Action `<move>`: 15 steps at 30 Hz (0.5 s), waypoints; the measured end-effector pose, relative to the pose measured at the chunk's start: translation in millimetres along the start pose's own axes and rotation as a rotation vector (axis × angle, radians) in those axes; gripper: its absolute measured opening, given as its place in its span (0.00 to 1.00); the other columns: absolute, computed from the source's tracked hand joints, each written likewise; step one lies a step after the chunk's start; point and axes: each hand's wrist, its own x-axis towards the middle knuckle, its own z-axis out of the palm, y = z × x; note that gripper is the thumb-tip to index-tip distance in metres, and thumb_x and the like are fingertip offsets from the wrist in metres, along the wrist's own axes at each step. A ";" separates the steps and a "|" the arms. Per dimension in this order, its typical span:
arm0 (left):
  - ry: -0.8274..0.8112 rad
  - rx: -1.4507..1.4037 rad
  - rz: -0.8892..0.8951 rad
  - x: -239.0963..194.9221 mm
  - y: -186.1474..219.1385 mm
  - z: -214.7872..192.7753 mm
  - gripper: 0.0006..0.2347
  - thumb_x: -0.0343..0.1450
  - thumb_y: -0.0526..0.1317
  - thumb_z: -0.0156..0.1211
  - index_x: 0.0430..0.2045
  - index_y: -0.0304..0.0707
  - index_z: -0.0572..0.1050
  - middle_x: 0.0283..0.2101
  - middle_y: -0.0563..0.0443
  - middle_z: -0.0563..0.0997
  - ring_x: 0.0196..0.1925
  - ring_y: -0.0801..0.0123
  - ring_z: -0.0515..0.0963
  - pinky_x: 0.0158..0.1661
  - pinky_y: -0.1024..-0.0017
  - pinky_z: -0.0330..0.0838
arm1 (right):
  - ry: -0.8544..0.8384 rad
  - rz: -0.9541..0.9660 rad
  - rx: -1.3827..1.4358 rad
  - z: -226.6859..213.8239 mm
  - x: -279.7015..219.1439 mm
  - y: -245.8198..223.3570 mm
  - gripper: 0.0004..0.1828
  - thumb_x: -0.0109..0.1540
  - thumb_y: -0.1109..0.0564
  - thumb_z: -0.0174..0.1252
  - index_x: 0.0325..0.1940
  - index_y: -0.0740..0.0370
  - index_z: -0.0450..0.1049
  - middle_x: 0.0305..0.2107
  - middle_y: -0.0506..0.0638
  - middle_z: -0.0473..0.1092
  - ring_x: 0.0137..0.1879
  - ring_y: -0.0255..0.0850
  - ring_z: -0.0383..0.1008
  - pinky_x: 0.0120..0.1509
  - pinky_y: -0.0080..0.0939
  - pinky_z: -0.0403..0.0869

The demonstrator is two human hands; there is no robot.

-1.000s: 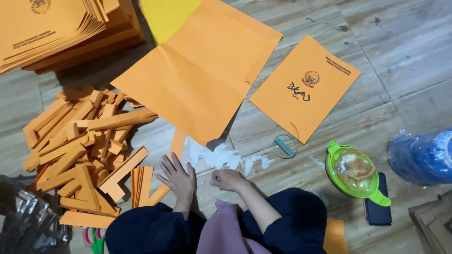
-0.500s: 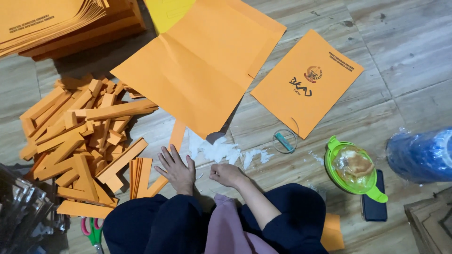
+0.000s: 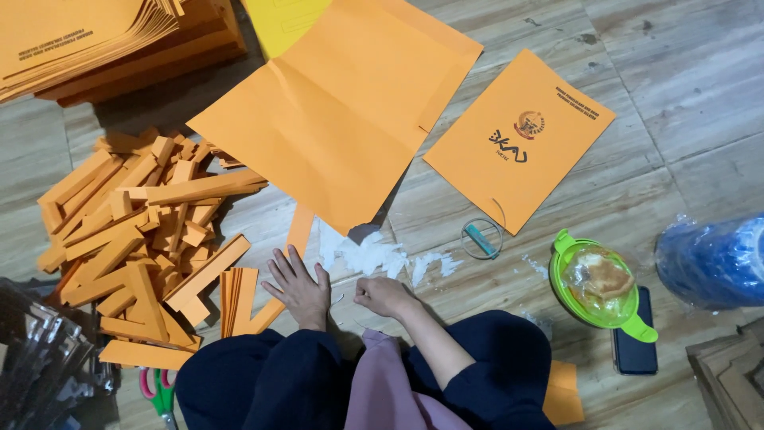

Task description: Assembling large orange paper bags by folding edges and applying adhesive strips while sitting on the floor.

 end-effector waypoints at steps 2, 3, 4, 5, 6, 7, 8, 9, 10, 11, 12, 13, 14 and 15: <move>-0.001 -0.001 -0.001 0.3 -0.7 1.1 0.28 0.64 0.51 0.39 0.60 0.48 0.52 0.64 0.44 0.51 0.66 0.51 0.48 0.58 0.43 0.37 | 0.001 0.001 -0.009 0.2 0.9 0.3 0.14 0.58 0.47 0.47 0.41 0.57 0.70 0.33 0.61 0.71 0.46 0.58 0.70 0.49 0.54 0.67; -0.003 -0.002 -0.001 0.2 -1.0 1.6 0.28 0.64 0.51 0.40 0.60 0.47 0.53 0.64 0.44 0.51 0.66 0.51 0.48 0.58 0.43 0.37 | 0.002 0.003 -0.017 0.4 1.2 0.5 0.14 0.58 0.48 0.48 0.40 0.57 0.70 0.33 0.60 0.71 0.46 0.58 0.70 0.49 0.54 0.67; -0.003 -0.001 -0.002 -0.6 -1.5 1.8 0.28 0.64 0.51 0.40 0.60 0.47 0.53 0.64 0.44 0.51 0.66 0.51 0.48 0.58 0.43 0.37 | 0.001 0.003 -0.017 1.4 1.0 0.9 0.14 0.58 0.48 0.48 0.40 0.57 0.70 0.33 0.60 0.71 0.46 0.58 0.70 0.49 0.54 0.67; -0.008 0.001 -0.004 -0.4 -1.7 2.3 0.28 0.64 0.51 0.40 0.60 0.48 0.53 0.64 0.44 0.51 0.66 0.51 0.48 0.58 0.43 0.37 | 0.003 0.000 -0.016 1.6 1.5 1.2 0.14 0.58 0.48 0.48 0.40 0.57 0.70 0.33 0.61 0.71 0.46 0.58 0.70 0.49 0.54 0.67; -0.012 0.003 -0.006 -0.2 -1.8 2.8 0.28 0.64 0.51 0.40 0.60 0.48 0.52 0.65 0.45 0.51 0.66 0.52 0.48 0.58 0.43 0.37 | 0.005 -0.002 -0.015 1.8 1.9 1.6 0.14 0.58 0.48 0.48 0.40 0.57 0.70 0.33 0.61 0.71 0.46 0.58 0.70 0.49 0.54 0.67; -0.012 0.003 -0.006 -0.4 -2.4 3.5 0.28 0.64 0.51 0.40 0.60 0.48 0.52 0.65 0.45 0.51 0.66 0.52 0.48 0.58 0.43 0.37 | 0.005 -0.002 -0.015 1.3 1.2 0.7 0.14 0.58 0.48 0.48 0.40 0.57 0.70 0.33 0.61 0.71 0.46 0.58 0.70 0.49 0.54 0.67; -0.010 0.000 -0.004 -0.5 -3.0 4.2 0.28 0.63 0.51 0.40 0.60 0.48 0.52 0.65 0.45 0.51 0.66 0.52 0.47 0.58 0.43 0.37 | 0.006 0.000 -0.017 0.7 0.4 -0.2 0.14 0.58 0.48 0.48 0.41 0.57 0.70 0.34 0.61 0.71 0.47 0.58 0.69 0.49 0.54 0.67; -0.007 -0.003 -0.002 -0.3 -3.2 5.4 0.28 0.63 0.51 0.40 0.60 0.49 0.52 0.65 0.45 0.50 0.66 0.52 0.47 0.58 0.43 0.36 | 0.008 0.002 -0.020 -0.3 0.0 -0.7 0.14 0.58 0.48 0.47 0.41 0.57 0.70 0.34 0.61 0.71 0.47 0.59 0.69 0.50 0.55 0.67; -0.007 -0.004 -0.002 -0.3 -3.1 5.7 0.28 0.63 0.51 0.40 0.60 0.49 0.52 0.65 0.45 0.50 0.66 0.52 0.47 0.58 0.43 0.36 | 0.009 0.002 -0.020 -0.7 -0.5 -1.0 0.14 0.58 0.48 0.47 0.41 0.57 0.70 0.34 0.61 0.71 0.47 0.59 0.69 0.50 0.55 0.67; -0.001 -0.006 0.000 -0.5 -3.3 5.8 0.28 0.63 0.51 0.40 0.60 0.48 0.52 0.64 0.45 0.51 0.66 0.51 0.48 0.58 0.43 0.36 | 0.009 0.000 -0.021 -0.9 -1.0 -1.5 0.14 0.58 0.48 0.48 0.41 0.57 0.70 0.34 0.61 0.71 0.47 0.59 0.69 0.49 0.54 0.67; 0.006 -0.009 0.002 -0.7 -3.5 5.9 0.28 0.63 0.51 0.40 0.60 0.48 0.53 0.64 0.45 0.51 0.66 0.51 0.48 0.58 0.42 0.36 | 0.009 -0.001 -0.022 -1.1 -1.5 -2.0 0.14 0.58 0.48 0.48 0.41 0.57 0.70 0.34 0.61 0.71 0.46 0.59 0.70 0.49 0.54 0.67; 0.007 -0.009 0.001 -0.5 -3.3 5.6 0.28 0.63 0.51 0.40 0.60 0.48 0.53 0.64 0.45 0.51 0.66 0.51 0.48 0.58 0.42 0.36 | 0.009 -0.002 -0.022 0.5 0.1 -0.2 0.14 0.58 0.48 0.48 0.41 0.57 0.70 0.34 0.61 0.71 0.46 0.59 0.70 0.49 0.54 0.67; 0.010 -0.002 0.004 -0.3 -3.0 5.3 0.28 0.63 0.51 0.40 0.60 0.48 0.53 0.64 0.45 0.51 0.66 0.51 0.48 0.58 0.42 0.37 | 0.009 -0.007 -0.028 2.0 1.6 1.6 0.14 0.58 0.48 0.48 0.41 0.57 0.70 0.34 0.61 0.71 0.46 0.58 0.70 0.49 0.54 0.67; 0.012 0.004 0.007 -0.4 -2.8 5.0 0.28 0.63 0.51 0.40 0.60 0.48 0.52 0.64 0.45 0.51 0.66 0.51 0.48 0.57 0.42 0.38 | 0.010 -0.010 -0.032 3.8 2.9 3.4 0.14 0.58 0.48 0.48 0.41 0.57 0.70 0.33 0.60 0.71 0.46 0.58 0.70 0.49 0.54 0.67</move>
